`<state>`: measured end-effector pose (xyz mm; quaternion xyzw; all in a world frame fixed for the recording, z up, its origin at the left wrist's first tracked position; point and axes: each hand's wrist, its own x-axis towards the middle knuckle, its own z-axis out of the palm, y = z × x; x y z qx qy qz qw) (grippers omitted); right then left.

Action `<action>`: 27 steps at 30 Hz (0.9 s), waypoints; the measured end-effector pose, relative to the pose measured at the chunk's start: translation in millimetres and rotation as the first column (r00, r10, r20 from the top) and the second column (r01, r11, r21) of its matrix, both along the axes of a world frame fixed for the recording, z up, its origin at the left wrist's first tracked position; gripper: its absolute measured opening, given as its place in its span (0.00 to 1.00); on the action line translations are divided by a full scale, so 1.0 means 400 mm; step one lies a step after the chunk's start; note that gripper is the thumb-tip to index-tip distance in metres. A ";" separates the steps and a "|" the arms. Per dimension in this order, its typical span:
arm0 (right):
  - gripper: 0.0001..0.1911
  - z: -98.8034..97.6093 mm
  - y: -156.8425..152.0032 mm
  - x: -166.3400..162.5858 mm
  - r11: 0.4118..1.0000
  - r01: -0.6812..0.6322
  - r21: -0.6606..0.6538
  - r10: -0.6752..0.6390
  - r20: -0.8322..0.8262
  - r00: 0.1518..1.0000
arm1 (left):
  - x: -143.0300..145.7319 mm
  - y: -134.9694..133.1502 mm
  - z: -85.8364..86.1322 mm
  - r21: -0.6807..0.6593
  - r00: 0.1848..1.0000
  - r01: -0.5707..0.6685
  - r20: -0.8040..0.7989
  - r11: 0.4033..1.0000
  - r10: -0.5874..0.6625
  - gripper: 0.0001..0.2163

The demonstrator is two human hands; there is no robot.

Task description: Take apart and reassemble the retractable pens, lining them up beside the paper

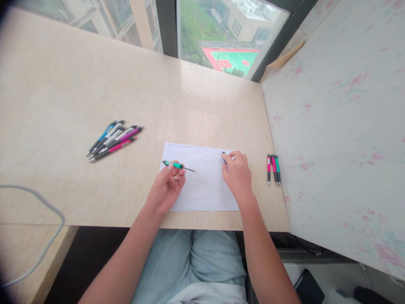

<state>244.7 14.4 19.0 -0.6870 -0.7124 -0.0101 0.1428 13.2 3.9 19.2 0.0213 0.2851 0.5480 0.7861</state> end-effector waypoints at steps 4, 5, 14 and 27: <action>0.14 -0.004 0.010 -0.002 1.000 -0.013 0.003 0.013 0.007 1.000 | 0.001 -0.001 0.002 0.012 1.000 0.009 -0.026 1.000 -0.009 0.10; 0.14 -0.004 0.011 -0.002 1.000 -0.017 0.010 0.017 0.005 1.000 | 0.001 -0.001 0.002 0.015 0.999 0.011 -0.032 1.000 -0.011 0.10; 0.10 -0.001 0.018 -0.002 0.999 -0.042 0.012 0.042 -0.063 0.997 | 0.001 -0.002 -0.004 0.022 1.000 0.012 -0.022 1.000 -0.012 0.10; 0.10 0.038 -0.062 -0.093 0.995 -0.103 0.007 0.093 -0.503 0.859 | 0.002 -0.004 -0.003 0.024 0.999 0.015 -0.034 1.000 -0.014 0.10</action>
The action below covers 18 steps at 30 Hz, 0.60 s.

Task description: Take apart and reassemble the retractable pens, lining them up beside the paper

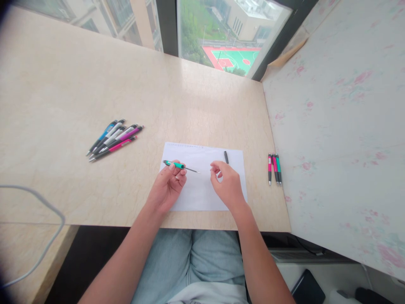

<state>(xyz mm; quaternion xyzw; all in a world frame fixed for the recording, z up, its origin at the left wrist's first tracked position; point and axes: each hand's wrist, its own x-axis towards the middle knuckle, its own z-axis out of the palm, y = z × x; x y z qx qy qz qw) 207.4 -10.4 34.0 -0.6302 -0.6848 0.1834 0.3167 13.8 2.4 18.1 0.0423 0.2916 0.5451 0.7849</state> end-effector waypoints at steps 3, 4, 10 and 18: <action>0.12 0.015 -0.020 -0.019 0.998 -0.062 -0.016 0.060 -0.080 0.995 | 0.002 0.001 -0.004 0.007 1.000 0.000 -0.020 1.000 0.000 0.10; 0.12 0.021 -0.026 -0.023 0.998 -0.054 -0.021 0.051 -0.125 0.991 | 0.003 0.001 -0.005 0.010 1.000 -0.002 -0.024 1.000 0.003 0.11; 0.04 0.072 -0.058 -0.029 0.994 0.103 -0.040 -0.111 -0.380 0.918 | 0.005 0.003 -0.005 0.012 0.999 -0.007 -0.039 1.000 0.007 0.11; 0.03 0.128 -0.074 -0.040 0.991 0.134 0.018 -0.118 -0.365 0.923 | 0.004 0.001 -0.010 0.026 0.997 0.008 -0.070 1.000 -0.006 0.12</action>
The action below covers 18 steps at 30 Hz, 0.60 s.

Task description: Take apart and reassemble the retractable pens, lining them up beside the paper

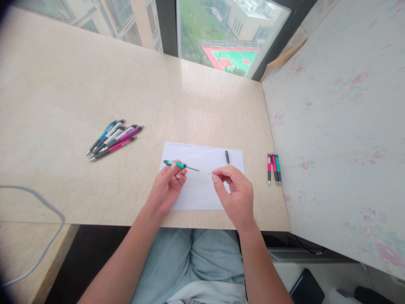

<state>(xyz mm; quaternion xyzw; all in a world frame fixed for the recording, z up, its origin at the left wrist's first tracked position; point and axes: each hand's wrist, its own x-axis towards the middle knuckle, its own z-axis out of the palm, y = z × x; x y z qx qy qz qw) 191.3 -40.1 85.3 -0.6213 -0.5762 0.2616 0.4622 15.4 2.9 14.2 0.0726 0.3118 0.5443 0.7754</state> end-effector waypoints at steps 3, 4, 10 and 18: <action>0.04 -0.001 0.003 -0.006 1.000 -0.009 0.010 0.009 0.016 1.000 | 0.000 -0.001 -0.002 0.004 1.000 0.007 -0.003 1.000 -0.007 0.12; 0.04 -0.003 0.004 -0.007 1.000 -0.015 0.011 0.015 0.021 1.000 | 0.000 -0.001 -0.002 0.005 1.000 0.007 -0.004 1.000 -0.007 0.12; 0.03 -0.009 0.007 -0.012 0.999 -0.051 0.004 0.051 0.072 0.996 | 0.003 0.000 0.003 0.009 1.000 0.006 -0.013 1.000 -0.006 0.10; 0.04 -0.021 0.016 -0.025 0.995 -0.099 -0.009 0.099 0.107 0.989 | 0.003 -0.008 0.010 0.015 0.998 0.061 -0.028 0.998 -0.061 0.11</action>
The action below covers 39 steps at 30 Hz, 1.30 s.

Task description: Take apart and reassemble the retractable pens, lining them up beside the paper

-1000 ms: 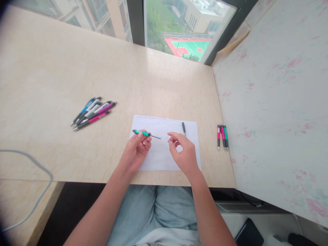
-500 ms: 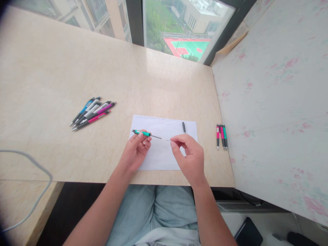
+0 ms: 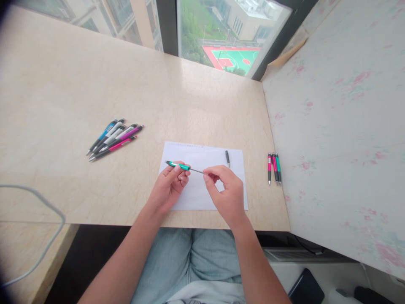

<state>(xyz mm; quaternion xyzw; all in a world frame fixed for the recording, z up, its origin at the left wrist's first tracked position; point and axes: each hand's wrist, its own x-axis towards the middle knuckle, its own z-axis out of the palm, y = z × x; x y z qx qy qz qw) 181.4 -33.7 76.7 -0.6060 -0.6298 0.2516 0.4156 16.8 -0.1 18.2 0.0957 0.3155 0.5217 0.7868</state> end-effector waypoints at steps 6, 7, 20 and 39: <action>0.04 -0.012 0.005 -0.010 1.000 -0.005 -0.005 0.005 -0.034 0.999 | -0.001 -0.001 -0.004 0.013 1.000 0.028 0.006 1.000 -0.029 0.10; 0.04 -0.013 0.006 -0.011 1.000 -0.002 -0.004 0.002 -0.037 0.999 | -0.001 -0.001 -0.003 0.014 1.000 0.028 0.007 1.000 -0.028 0.10; 0.13 -0.095 0.034 0.100 0.986 0.169 0.003 -0.160 0.344 0.925 | -0.002 0.005 -0.004 -0.026 0.999 -0.018 0.042 0.999 0.019 0.10; 0.11 -0.075 -0.005 0.132 0.957 0.234 -0.174 -0.265 -0.180 0.947 | -0.002 0.006 -0.006 -0.011 0.999 -0.036 0.025 0.999 0.037 0.09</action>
